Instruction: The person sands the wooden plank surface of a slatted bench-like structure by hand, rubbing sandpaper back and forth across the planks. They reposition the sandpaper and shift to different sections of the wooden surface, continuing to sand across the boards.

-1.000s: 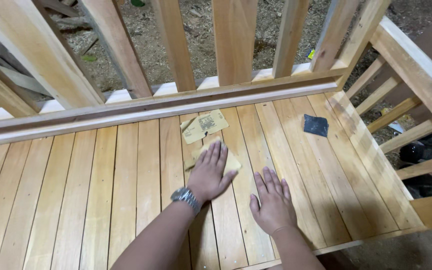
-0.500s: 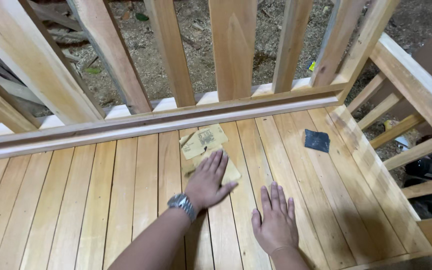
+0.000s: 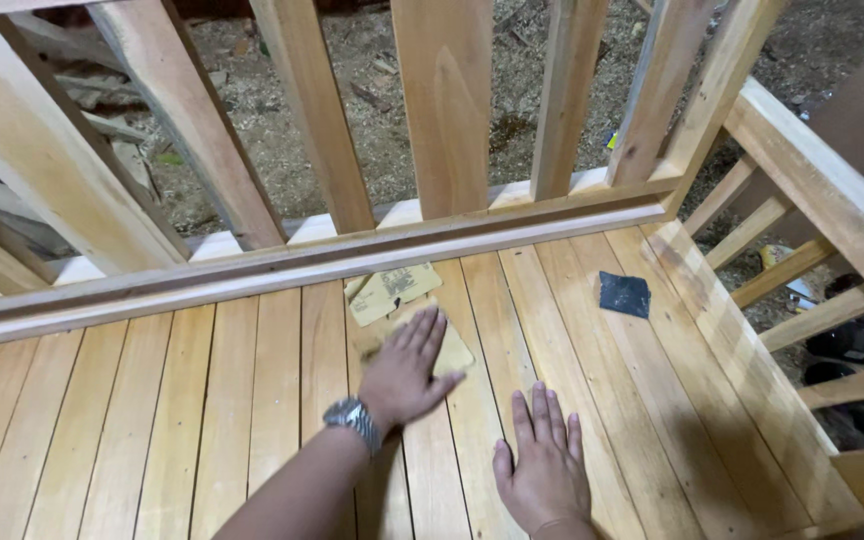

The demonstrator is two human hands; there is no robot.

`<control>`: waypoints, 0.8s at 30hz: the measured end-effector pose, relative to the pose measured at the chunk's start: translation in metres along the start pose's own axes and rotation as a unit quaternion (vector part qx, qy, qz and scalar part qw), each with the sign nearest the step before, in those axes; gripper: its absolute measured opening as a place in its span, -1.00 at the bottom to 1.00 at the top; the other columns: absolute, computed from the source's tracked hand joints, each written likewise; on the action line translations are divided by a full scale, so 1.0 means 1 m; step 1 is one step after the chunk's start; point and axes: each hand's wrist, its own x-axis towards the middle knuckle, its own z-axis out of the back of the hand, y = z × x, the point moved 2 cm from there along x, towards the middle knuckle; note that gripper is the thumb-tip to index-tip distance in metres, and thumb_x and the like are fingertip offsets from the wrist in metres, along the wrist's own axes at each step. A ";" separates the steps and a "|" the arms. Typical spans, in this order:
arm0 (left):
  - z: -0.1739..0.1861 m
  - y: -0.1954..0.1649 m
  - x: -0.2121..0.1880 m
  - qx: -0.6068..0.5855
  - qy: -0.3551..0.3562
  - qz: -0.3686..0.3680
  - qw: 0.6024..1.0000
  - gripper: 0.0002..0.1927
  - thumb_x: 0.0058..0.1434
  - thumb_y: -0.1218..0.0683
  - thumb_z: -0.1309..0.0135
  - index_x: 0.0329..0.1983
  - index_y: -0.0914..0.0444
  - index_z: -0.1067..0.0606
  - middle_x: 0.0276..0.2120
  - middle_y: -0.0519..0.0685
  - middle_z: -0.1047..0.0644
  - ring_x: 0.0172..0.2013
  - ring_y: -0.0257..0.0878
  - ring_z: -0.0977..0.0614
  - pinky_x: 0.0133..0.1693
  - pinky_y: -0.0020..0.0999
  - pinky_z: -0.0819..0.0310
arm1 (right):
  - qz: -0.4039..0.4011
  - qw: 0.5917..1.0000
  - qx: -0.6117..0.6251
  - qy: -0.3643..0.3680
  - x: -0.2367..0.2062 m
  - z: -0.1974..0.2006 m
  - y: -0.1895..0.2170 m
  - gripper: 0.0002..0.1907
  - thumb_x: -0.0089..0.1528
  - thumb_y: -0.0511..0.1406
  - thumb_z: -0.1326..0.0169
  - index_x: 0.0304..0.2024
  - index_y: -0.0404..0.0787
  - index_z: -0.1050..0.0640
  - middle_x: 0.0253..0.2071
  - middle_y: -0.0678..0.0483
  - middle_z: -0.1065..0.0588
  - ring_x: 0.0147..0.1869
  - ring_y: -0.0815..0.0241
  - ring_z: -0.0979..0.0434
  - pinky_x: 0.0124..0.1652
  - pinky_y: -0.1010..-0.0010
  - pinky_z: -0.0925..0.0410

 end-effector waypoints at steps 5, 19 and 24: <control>0.010 0.014 0.054 -0.030 -0.014 0.043 0.999 0.00 0.31 -0.47 0.38 0.56 0.31 0.05 0.53 0.20 0.00 0.51 0.03 0.02 0.45 -0.13 0.24 | 0.001 1.000 0.007 -0.010 -0.004 -0.001 -0.001 -0.19 0.22 -0.02 0.13 0.50 -0.05 -0.09 0.58 -0.05 0.08 0.60 0.05 0.22 0.42 0.05 0.30; 0.014 0.003 0.072 -0.027 0.045 0.045 0.998 0.09 0.23 -0.52 0.38 0.56 0.34 0.09 0.55 0.15 0.09 0.50 -0.03 0.03 0.42 -0.14 0.24 | 0.017 0.999 0.012 -0.034 -0.006 0.001 0.002 -0.20 0.20 -0.03 0.12 0.48 -0.07 -0.11 0.57 -0.08 0.05 0.64 -0.02 0.19 0.40 0.01 0.28; 0.002 -0.009 0.053 -0.025 0.028 0.024 0.999 0.09 0.25 -0.53 0.35 0.55 0.34 0.10 0.54 0.19 0.08 0.52 -0.01 0.07 0.44 -0.16 0.26 | 0.010 1.000 0.014 -0.021 -0.006 0.002 0.000 -0.19 0.21 -0.02 0.12 0.48 -0.07 -0.11 0.57 -0.08 0.06 0.64 -0.01 0.21 0.41 0.01 0.29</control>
